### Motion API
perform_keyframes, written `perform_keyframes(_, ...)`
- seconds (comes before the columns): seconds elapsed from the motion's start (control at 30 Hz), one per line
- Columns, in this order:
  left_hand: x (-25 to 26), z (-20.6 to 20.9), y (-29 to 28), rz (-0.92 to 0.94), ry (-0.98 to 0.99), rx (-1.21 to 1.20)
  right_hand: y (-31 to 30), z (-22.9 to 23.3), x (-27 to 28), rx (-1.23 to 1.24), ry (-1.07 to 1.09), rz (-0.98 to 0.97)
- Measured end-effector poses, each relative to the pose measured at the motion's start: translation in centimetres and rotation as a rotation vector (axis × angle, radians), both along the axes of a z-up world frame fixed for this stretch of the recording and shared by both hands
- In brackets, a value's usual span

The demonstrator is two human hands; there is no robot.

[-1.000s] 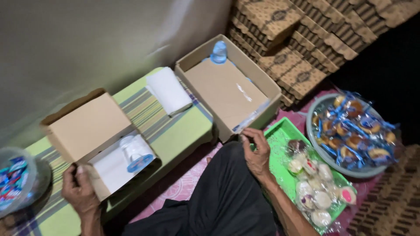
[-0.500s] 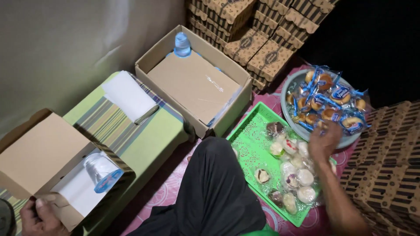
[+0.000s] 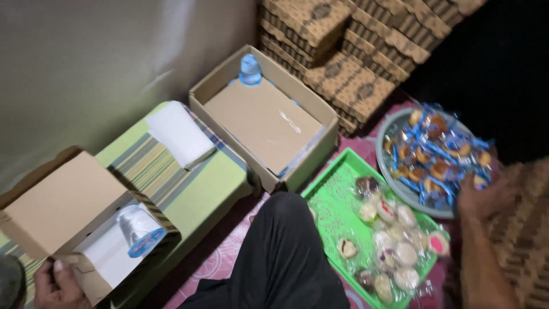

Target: Manual packaging of food items where a person lines small cardboard boxes with paper and fills them with a water cup and a wrapped snack.

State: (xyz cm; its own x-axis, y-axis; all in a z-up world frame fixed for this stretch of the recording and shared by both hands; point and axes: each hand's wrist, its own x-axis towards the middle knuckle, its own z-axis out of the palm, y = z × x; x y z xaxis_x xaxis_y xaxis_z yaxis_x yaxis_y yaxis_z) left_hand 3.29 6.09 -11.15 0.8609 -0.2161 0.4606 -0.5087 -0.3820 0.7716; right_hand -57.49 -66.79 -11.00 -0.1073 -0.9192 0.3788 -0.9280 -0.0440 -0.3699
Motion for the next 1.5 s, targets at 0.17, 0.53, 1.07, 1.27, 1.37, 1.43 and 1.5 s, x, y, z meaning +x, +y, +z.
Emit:
perform_keyframes(0.17, -1.0, 1.7, -1.6, 0.118, -0.039, 0.028, -0.5, 2.0, 1.8, 0.154, -0.052, 0.222)
perform_keyframes(0.53, -2.2, 4.1, -3.0, 0.106, 0.022, 0.011, 4.6, 3.5, 9.2, 0.58, -0.363, 0.113)
perform_keyframes(1.07, -3.2, 7.0, -4.5, 0.154, 0.119, 0.005, 6.2, 5.0, 7.5, 0.15, -0.354, 0.127)
perform_keyframes(1.27, -3.7, 8.4, -5.2, 0.155, 0.137, 0.002, 8.0, 8.1, 10.0, 0.228, -1.703, 0.238)
perform_keyframes(1.37, -3.5, 7.9, -5.1, 0.154, 0.129, -0.016, 11.7, 11.3, 14.9, 0.366, -1.989, 0.27)
perform_keyframes(1.43, -3.2, 7.5, -5.0, 0.164, 0.123, -0.026, 13.2, 11.8, 17.9, 0.474, -2.01, 0.373)
perform_keyframes(1.5, -3.1, 7.2, -4.9, 0.158, 0.113, -0.034, 13.6, 10.4, 19.9, 0.603, -1.678, 0.565)
